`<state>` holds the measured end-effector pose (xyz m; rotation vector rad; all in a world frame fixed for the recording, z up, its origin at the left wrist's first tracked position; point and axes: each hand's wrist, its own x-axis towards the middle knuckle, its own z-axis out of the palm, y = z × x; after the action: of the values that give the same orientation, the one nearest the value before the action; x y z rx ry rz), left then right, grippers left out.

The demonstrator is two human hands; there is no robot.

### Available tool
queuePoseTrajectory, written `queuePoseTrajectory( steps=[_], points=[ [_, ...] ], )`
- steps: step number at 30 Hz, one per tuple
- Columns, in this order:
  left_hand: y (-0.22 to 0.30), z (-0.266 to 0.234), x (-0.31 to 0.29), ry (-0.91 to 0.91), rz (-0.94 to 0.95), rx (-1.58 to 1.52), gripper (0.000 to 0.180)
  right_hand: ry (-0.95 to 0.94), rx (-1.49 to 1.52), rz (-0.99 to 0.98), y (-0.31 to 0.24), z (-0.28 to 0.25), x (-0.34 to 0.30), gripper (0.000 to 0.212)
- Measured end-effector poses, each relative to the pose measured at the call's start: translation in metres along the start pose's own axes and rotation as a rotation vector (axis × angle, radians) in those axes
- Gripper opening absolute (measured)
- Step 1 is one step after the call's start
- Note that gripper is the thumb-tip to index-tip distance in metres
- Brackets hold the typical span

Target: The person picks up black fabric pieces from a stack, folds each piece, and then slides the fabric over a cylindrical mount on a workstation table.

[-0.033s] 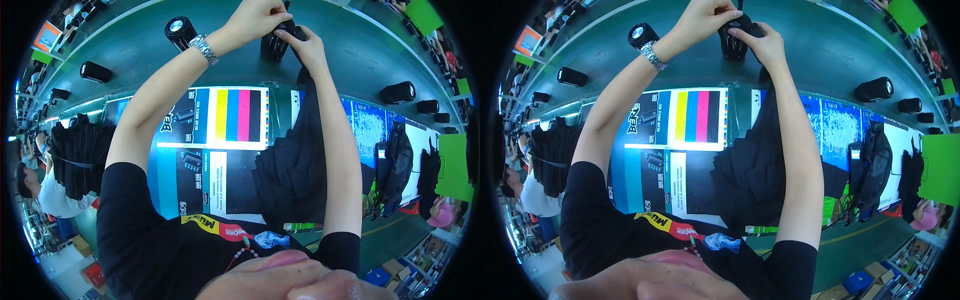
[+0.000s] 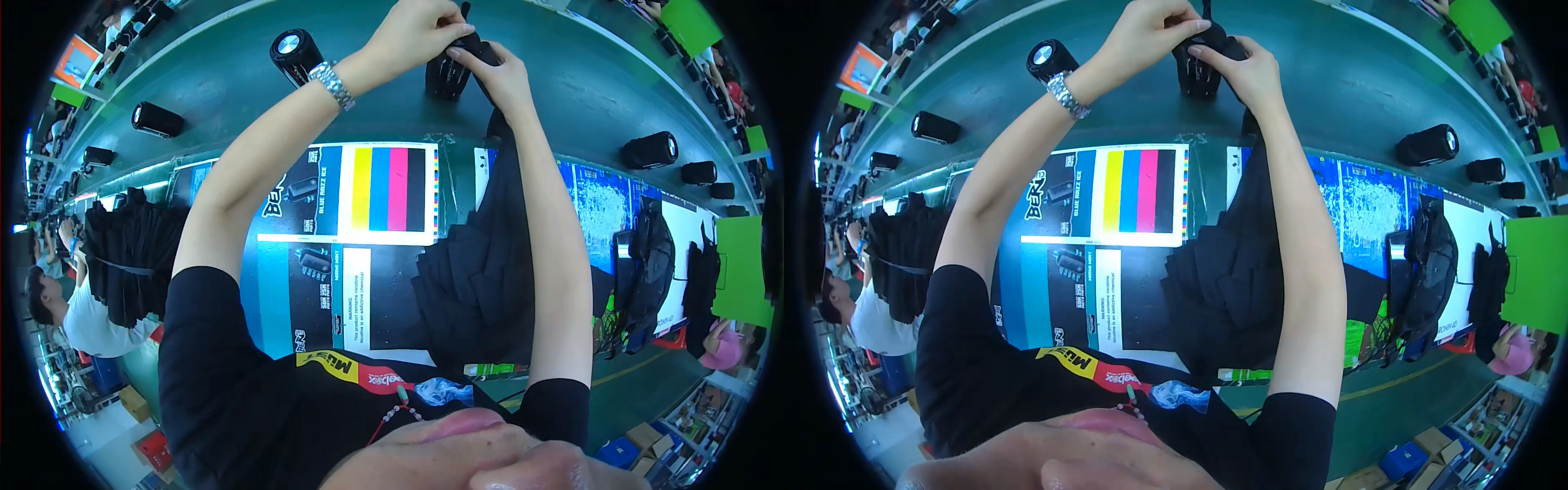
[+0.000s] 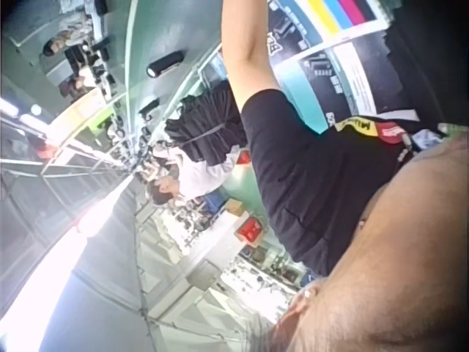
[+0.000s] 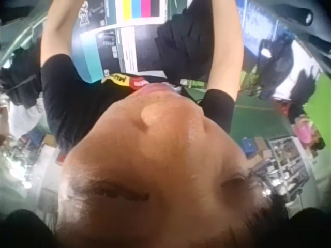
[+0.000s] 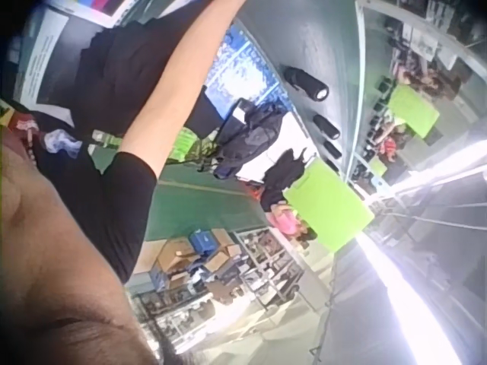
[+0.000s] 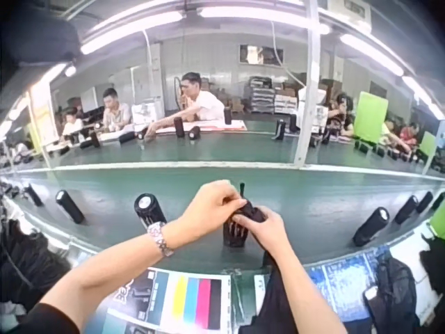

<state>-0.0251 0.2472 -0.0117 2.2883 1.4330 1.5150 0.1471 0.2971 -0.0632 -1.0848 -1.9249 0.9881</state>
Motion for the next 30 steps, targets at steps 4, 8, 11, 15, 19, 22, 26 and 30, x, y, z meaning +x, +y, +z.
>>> queuePoseTrajectory(
  steps=[4,8,11,15,19,22,26,30],
  points=[
    [0.005,-0.011,0.0,-0.019,-0.032,0.008,0.019,-0.018,-0.065,-0.137,0.006,-0.005,-0.007,0.071],
    [0.021,-0.015,0.0,-0.054,-0.125,-0.153,0.02,-0.212,-0.283,-0.148,0.03,-0.053,-0.024,0.067],
    [-0.014,0.0,0.004,0.065,-0.262,-0.378,0.027,-0.412,-0.362,0.041,0.039,-0.081,-0.014,0.053],
    [-0.067,0.026,0.004,0.212,-0.677,-1.094,0.037,0.161,0.271,0.322,0.04,-0.053,0.033,0.032],
    [-0.031,0.091,0.002,0.253,-0.87,-1.137,0.048,0.351,0.923,0.452,0.027,0.018,0.066,0.031],
    [-0.031,0.099,-0.006,0.277,-0.801,-1.085,0.051,0.297,1.108,0.399,0.034,0.023,0.056,0.029],
    [-0.032,0.12,-0.021,0.321,-0.685,-1.145,0.059,0.281,1.075,0.312,0.078,0.02,0.052,0.026],
    [-0.046,0.141,-0.03,0.495,-0.742,-1.052,0.059,0.413,0.886,0.27,0.099,0.025,0.048,0.026]
  ],
)
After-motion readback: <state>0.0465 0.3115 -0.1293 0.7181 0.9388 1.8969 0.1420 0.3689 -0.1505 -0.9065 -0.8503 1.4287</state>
